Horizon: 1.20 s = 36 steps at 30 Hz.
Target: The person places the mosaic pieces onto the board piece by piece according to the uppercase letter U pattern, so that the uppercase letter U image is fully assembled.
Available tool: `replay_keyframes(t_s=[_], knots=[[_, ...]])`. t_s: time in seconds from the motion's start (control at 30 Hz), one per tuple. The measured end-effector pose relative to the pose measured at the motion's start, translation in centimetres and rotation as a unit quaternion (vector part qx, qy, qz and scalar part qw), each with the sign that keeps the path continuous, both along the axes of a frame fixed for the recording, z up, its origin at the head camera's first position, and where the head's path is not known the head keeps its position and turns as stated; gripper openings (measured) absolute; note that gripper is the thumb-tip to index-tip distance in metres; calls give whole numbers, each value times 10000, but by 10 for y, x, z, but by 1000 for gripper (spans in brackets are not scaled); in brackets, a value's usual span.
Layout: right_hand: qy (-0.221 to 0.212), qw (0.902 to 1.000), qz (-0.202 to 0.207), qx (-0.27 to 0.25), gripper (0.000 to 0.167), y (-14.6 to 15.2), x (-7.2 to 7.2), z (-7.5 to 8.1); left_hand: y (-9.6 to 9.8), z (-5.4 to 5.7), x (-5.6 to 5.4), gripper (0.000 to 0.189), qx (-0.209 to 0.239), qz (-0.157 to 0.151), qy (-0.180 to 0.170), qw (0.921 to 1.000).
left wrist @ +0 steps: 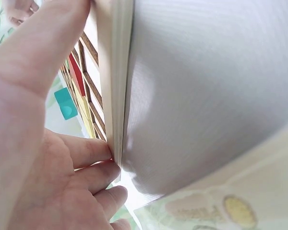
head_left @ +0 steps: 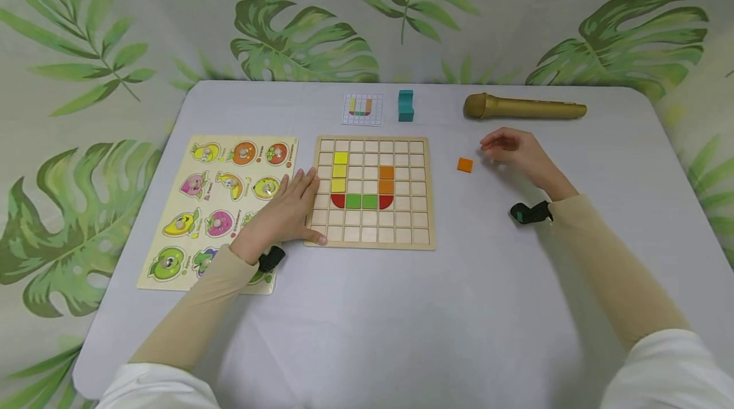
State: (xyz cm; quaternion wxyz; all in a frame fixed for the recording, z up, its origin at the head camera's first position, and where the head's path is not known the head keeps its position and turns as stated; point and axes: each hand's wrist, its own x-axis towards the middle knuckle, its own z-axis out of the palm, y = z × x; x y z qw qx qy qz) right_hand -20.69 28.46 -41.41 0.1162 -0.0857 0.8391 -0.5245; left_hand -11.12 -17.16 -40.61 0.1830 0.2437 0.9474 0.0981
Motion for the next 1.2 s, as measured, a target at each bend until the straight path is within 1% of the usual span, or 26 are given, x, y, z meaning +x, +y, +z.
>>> replay_keyframes(t_s=[0.17,0.33,0.47,0.53,0.63,0.7,0.77,0.83,1.07,1.2], knots=[[-77,9999,-87,-44,25,10,3,-3,0,0,0,121,-33,-18,-16,10000],[-48,10000,33,-58,25,6,2,-5,0,0,0,121,-4,-15,-29,10000],[56,9995,209,217,26,-1,0,-6,1,1,1,121,45,8,-48,10000],[85,9987,311,386,25,-10,5,4,1,2,1,122,59,4,-31,10000],[152,9970,453,616,27,-16,5,8,1,2,1,122,79,-3,5,10000],[254,9955,533,743,27,-20,5,8,1,2,1,122,84,-4,15,10000],[353,9939,580,869,27,-19,0,-2,1,2,1,122,91,0,18,10000],[408,9926,621,960,27,-20,-1,-5,1,3,1,122,86,4,9,10000],[353,9884,732,1286,25,-28,-3,-4,0,2,1,123,62,5,-7,10000],[293,9873,738,1374,24,-32,-3,-2,0,1,1,122,63,-9,11,10000]])
